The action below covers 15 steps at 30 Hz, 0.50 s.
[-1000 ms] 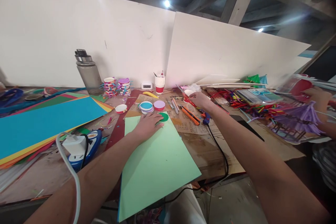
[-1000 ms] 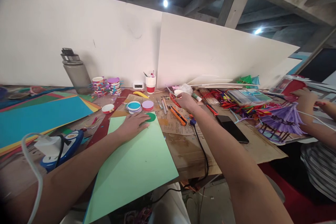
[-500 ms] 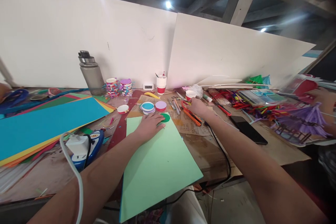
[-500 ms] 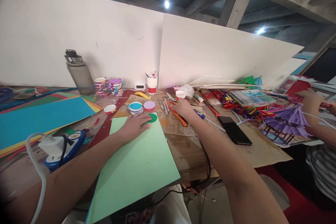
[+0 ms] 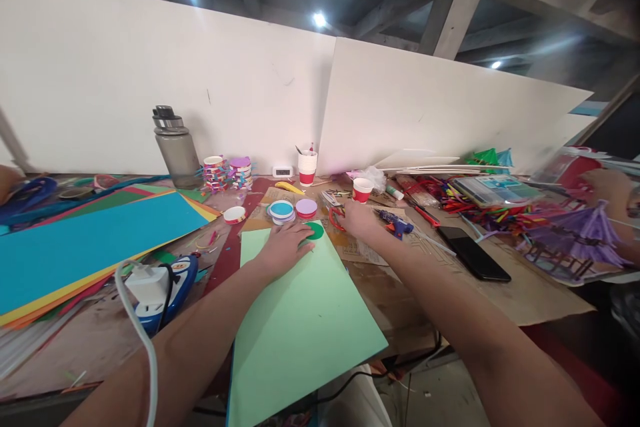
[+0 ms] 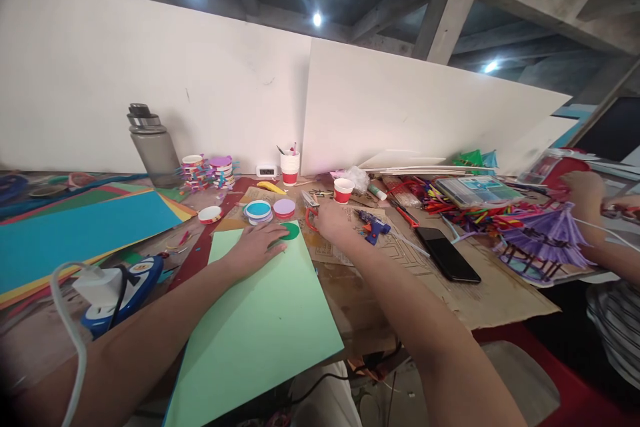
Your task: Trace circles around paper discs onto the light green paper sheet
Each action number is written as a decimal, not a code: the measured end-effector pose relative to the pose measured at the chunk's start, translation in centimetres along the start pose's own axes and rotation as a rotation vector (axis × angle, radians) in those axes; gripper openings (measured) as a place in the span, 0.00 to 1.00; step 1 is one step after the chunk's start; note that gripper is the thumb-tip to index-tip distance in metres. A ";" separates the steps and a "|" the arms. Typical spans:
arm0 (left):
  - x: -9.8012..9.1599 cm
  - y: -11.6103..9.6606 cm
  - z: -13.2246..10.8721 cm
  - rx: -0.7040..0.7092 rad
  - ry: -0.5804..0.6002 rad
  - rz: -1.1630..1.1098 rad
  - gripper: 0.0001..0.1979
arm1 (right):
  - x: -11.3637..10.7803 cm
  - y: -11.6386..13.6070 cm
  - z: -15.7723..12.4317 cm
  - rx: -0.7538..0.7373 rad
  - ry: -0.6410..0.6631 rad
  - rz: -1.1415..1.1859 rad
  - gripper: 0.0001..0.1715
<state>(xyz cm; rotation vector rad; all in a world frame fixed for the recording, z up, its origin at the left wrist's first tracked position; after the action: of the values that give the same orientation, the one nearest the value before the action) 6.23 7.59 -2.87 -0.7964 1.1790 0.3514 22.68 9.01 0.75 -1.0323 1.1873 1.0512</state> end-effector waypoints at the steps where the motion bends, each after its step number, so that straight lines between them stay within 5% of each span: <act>1: 0.0 0.0 0.0 0.002 -0.002 -0.001 0.21 | -0.2 0.4 -0.2 -0.007 -0.003 -0.006 0.17; 15: 0.3 0.4 0.1 0.013 -0.016 -0.009 0.21 | -0.8 2.3 -1.1 -0.009 -0.003 -0.080 0.20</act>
<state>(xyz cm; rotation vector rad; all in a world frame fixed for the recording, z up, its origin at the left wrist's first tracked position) 6.15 7.87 -3.23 -0.7862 1.1609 0.3421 20.20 8.32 1.30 -1.0762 1.1305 0.9967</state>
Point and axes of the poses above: each hand's wrist, its own z-axis towards the middle knuckle, its own x-axis out of the palm, y = z × x, the point moved 10 cm from there along z, towards the middle knuckle, and after that the axes turned 9 degrees about -z, right-handed, at the moved point
